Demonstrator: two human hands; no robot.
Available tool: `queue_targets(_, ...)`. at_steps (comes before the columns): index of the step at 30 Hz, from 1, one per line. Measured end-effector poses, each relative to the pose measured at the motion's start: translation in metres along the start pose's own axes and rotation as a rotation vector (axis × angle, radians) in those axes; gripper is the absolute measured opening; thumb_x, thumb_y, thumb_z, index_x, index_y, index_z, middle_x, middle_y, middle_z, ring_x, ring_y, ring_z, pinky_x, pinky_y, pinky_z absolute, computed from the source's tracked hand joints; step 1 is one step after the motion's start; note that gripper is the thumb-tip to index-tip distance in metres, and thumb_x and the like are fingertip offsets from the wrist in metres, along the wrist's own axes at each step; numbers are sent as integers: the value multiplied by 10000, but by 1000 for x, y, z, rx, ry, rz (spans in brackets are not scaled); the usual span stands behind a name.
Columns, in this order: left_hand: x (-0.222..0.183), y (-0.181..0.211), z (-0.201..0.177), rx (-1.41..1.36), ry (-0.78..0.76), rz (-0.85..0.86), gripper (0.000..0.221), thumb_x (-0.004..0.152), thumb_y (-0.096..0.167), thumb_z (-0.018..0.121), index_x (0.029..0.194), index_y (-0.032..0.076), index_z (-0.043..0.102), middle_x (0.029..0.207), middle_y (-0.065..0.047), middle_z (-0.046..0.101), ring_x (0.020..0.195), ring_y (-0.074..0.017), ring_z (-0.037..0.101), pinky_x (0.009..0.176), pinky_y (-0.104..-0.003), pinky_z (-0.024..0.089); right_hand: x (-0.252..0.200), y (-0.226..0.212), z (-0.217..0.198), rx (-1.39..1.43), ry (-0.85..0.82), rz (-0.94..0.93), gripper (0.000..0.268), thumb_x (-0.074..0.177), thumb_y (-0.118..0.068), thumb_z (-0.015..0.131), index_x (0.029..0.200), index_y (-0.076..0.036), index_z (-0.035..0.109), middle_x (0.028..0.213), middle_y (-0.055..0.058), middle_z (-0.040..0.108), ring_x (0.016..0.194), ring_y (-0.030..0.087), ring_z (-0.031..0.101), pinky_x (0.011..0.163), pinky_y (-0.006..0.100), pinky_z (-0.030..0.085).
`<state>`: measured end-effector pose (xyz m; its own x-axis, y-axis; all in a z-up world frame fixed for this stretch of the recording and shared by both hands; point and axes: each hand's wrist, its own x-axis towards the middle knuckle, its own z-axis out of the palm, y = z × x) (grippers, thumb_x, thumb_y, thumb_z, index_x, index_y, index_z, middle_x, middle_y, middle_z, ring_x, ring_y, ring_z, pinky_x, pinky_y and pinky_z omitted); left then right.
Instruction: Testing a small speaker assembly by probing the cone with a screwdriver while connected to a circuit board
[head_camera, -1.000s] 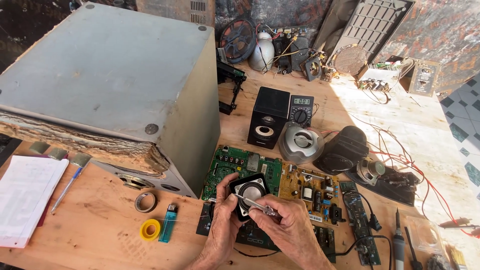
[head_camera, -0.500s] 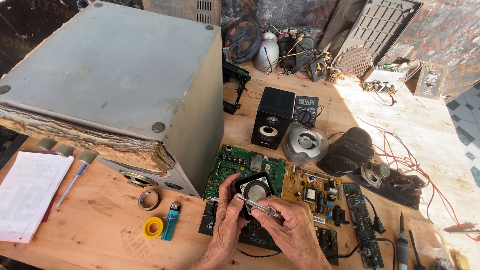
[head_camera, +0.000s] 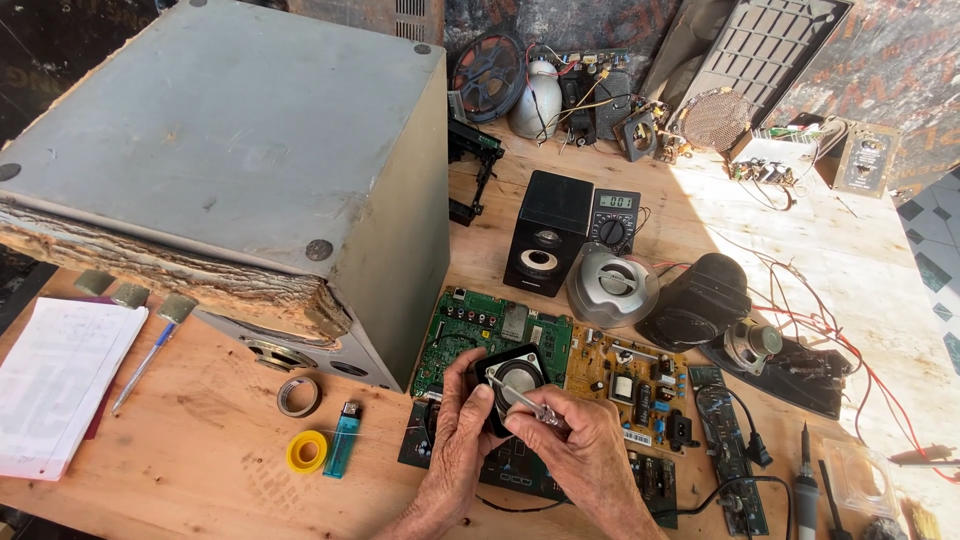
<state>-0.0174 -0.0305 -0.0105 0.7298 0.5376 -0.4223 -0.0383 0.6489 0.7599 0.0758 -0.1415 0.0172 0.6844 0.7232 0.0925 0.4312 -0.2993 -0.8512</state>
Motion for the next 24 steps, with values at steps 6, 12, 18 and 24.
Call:
queue_targets(6,3,-5,-4,82,-30,60,593,845,459,511,1402,267,441,1494,-11,474,1262,-195,570,868,-403,591,2,-1,0,-6,-54,65,146,860,-287,747,819,-152,785,540,-66,577,453,66,402,448,263,346)
queue_targets(12,3,-4,-5,149,-20,47,593,843,472,507,1403,291,435,1382,-52,558,1161,-208,629,843,-380,613,1,6,3,-85,-42,46,204,858,-352,731,914,-177,819,466,-69,513,409,76,331,415,288,295)
queue_targets(18,4,-6,-5,172,-16,9,604,834,482,506,1400,278,448,1335,-45,562,1157,-198,614,865,-408,602,3,6,0,-39,-104,104,147,858,-293,758,786,-170,793,510,-54,527,461,86,373,468,281,341)
queue_targets(24,7,-10,-8,183,-39,31,552,856,460,507,1375,282,445,1341,-82,574,1129,-230,637,823,-408,618,2,12,1,-9,-111,68,142,882,-277,735,807,-163,776,506,-58,509,436,83,345,442,272,306)
